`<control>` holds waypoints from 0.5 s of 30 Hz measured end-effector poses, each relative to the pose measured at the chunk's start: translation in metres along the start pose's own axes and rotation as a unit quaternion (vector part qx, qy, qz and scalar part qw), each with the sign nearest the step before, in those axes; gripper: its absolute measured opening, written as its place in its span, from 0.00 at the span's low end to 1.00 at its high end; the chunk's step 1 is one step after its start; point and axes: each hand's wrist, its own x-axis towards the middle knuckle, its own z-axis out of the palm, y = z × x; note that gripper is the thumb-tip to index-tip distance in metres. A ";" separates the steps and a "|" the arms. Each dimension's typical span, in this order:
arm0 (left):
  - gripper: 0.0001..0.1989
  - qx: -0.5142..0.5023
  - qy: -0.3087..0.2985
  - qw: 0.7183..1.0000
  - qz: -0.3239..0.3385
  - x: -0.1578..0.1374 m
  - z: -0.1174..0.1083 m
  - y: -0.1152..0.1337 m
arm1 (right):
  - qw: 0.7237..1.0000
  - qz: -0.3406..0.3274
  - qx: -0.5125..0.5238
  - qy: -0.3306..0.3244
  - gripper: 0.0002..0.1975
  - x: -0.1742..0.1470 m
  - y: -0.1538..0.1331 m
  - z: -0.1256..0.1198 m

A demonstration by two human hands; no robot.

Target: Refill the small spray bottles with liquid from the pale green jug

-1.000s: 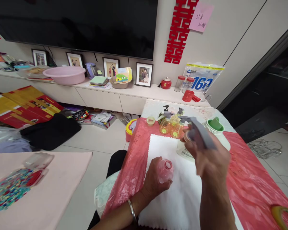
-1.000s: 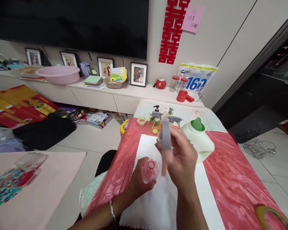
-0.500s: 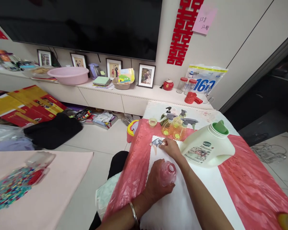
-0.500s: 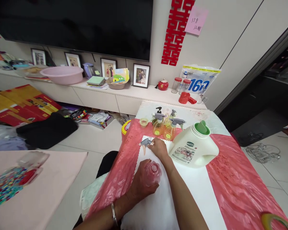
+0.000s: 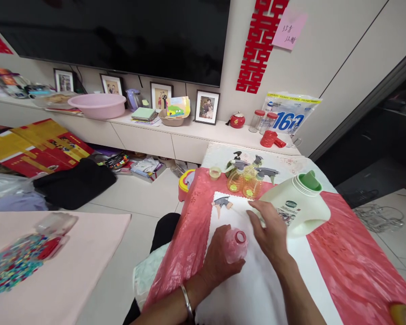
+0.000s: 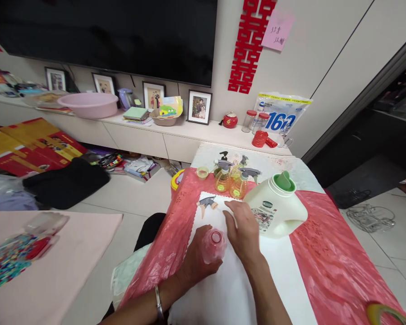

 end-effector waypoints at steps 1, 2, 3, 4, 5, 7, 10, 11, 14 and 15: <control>0.47 -0.001 0.001 1.000 -0.002 0.000 0.000 0.001 | 0.999 -0.011 0.000 0.039 0.10 -0.003 -0.006 -0.016; 0.47 -0.003 -0.001 1.000 -0.005 0.000 -0.001 0.002 | 0.996 -0.022 -0.005 0.086 0.07 -0.005 -0.009 -0.033; 0.46 -0.005 -0.003 1.000 -0.008 0.001 -0.001 0.003 | 0.989 -0.030 -0.032 0.143 0.05 -0.008 -0.009 -0.048; 0.46 -0.006 -0.004 1.000 -0.011 0.001 -0.001 0.004 | 0.980 -0.021 -0.072 0.186 0.05 -0.011 -0.006 -0.062; 0.46 -0.007 -0.002 1.000 -0.012 0.001 -0.001 0.004 | 0.970 0.004 -0.114 0.213 0.06 -0.015 0.000 -0.075; 0.45 -0.009 0.007 1.000 -0.013 0.001 0.000 0.006 | 0.945 0.057 -0.191 0.259 0.12 -0.022 0.019 -0.095; 0.45 -0.023 0.019 0.999 -0.011 0.001 -0.001 0.008 | 0.929 0.193 -0.213 0.234 0.26 -0.033 0.054 -0.111; 0.45 -0.029 0.018 0.999 -0.012 0.002 -0.001 0.010 | 0.926 0.242 -0.199 0.213 0.30 -0.037 0.065 -0.114; 0.44 -0.042 0.019 0.999 -0.014 0.003 -0.004 0.015 | 0.916 0.355 -0.139 0.124 0.36 -0.042 0.093 -0.115; 0.44 -0.043 0.019 0.999 -0.015 0.003 -0.006 0.016 | 0.912 0.378 -0.124 0.099 0.36 -0.043 0.100 -0.114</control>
